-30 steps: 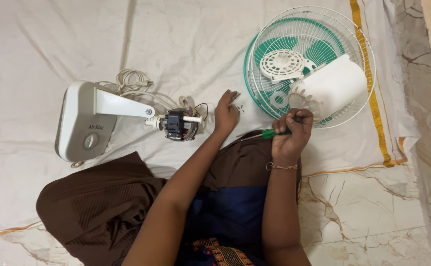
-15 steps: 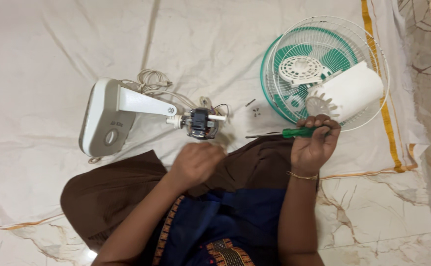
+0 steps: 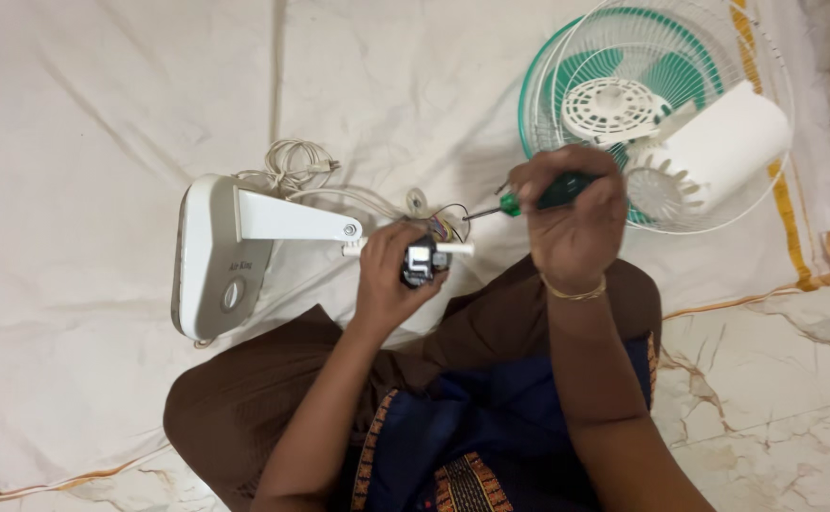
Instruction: The person disassembles a table fan by removing screws from the motor housing and base using a screwdriver. They separate the motor from the fan stand and place the components on the floor.
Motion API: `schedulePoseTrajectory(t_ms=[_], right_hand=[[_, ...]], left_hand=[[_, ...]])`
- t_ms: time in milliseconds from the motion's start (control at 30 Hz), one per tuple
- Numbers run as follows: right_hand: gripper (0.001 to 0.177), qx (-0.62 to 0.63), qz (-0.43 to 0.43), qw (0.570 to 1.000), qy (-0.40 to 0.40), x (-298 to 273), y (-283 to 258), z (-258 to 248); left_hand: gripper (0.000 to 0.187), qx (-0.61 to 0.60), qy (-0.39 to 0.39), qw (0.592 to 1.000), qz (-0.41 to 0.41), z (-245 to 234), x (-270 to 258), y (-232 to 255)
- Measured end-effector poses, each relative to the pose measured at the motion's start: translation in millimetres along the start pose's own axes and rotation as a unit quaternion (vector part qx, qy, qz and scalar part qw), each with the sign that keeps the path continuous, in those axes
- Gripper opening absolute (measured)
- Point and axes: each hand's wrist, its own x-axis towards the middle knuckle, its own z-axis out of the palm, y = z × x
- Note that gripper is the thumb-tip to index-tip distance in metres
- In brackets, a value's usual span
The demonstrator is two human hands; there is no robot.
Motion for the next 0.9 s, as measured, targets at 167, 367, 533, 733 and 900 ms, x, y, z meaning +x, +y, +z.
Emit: schedulePoseTrajectory(t_ms=[167, 367, 533, 733, 900], right_hand=[[0.035, 0.043, 0.028, 0.998, -0.036, -3.2, 29.0, 5.7], [0.037, 0.081, 0.076, 0.993, -0.024, -16.5, 32.4, -9.5], [0.038, 0.085, 0.092, 0.992, -0.011, -18.8, 23.9, -15.7], [0.04, 0.11, 0.073, 0.991, -0.003, -24.6, 16.3, -15.2], [0.043, 0.114, 0.089, 0.989, -0.012, -27.8, 20.3, -11.1]], left_hand=[[0.06, 0.01, 0.023, 1.0, 0.001, 7.9, -12.7, -0.5], [0.055, 0.01, 0.034, 0.999, -0.018, 8.3, -9.4, 3.7], [0.056, 0.014, 0.033, 0.999, -0.016, 8.6, -8.3, 5.0], [0.058, 0.017, 0.032, 0.999, -0.011, 9.5, -10.9, 3.0], [0.059, 0.02, 0.028, 0.999, -0.014, 9.1, -11.9, 3.1]])
